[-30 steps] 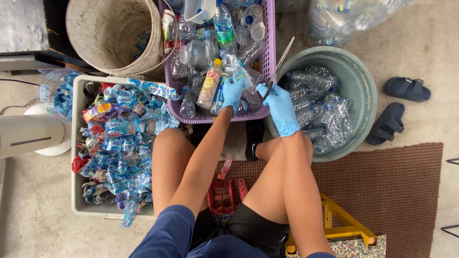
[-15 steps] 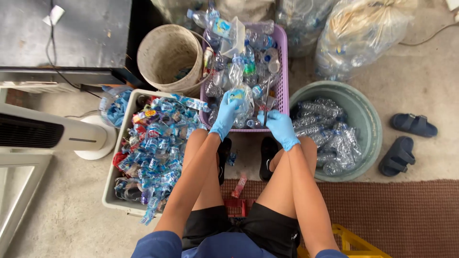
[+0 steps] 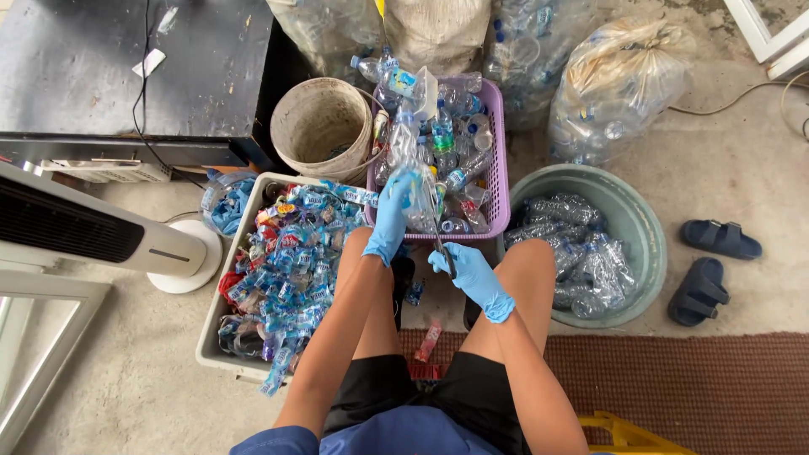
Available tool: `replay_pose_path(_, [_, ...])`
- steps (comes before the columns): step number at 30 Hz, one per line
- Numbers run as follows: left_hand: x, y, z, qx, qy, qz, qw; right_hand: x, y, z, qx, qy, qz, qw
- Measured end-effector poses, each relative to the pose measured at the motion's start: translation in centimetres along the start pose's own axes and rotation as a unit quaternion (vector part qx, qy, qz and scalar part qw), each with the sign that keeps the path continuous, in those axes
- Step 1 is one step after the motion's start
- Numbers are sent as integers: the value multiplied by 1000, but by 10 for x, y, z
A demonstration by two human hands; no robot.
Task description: The person sits on a mat and uses scissors to cut plastic water bottles. They pick up bottles from a purple basket, cut them into pieces, and place the cut pieces into a white bin. The person repeats this process for multiple bottles throughout the video.
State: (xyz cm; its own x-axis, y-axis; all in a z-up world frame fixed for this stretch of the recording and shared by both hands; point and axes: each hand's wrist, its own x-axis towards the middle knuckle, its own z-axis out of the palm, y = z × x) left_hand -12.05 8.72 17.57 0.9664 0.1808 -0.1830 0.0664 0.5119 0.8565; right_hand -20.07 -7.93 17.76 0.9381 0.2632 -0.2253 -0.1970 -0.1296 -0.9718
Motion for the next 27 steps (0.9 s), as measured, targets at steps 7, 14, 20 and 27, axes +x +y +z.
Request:
replay_pose_path(7, [17,-6,-10,-103,46,-26,993,-32,-1,9,7,-56,-38,998])
replay_pose_path(14, [-6,3,-6,40,31,55,997,-42,2,4,4,-51,-77,996])
replay_pose_path(20, [25,-55,-28,221,-39,248,943,-39,5,-1,45,-66,-70,994])
replay_pose_path(27, [14,-76,-26,39,-20,210,977,-42,-3,-1,22,-44,-70,996])
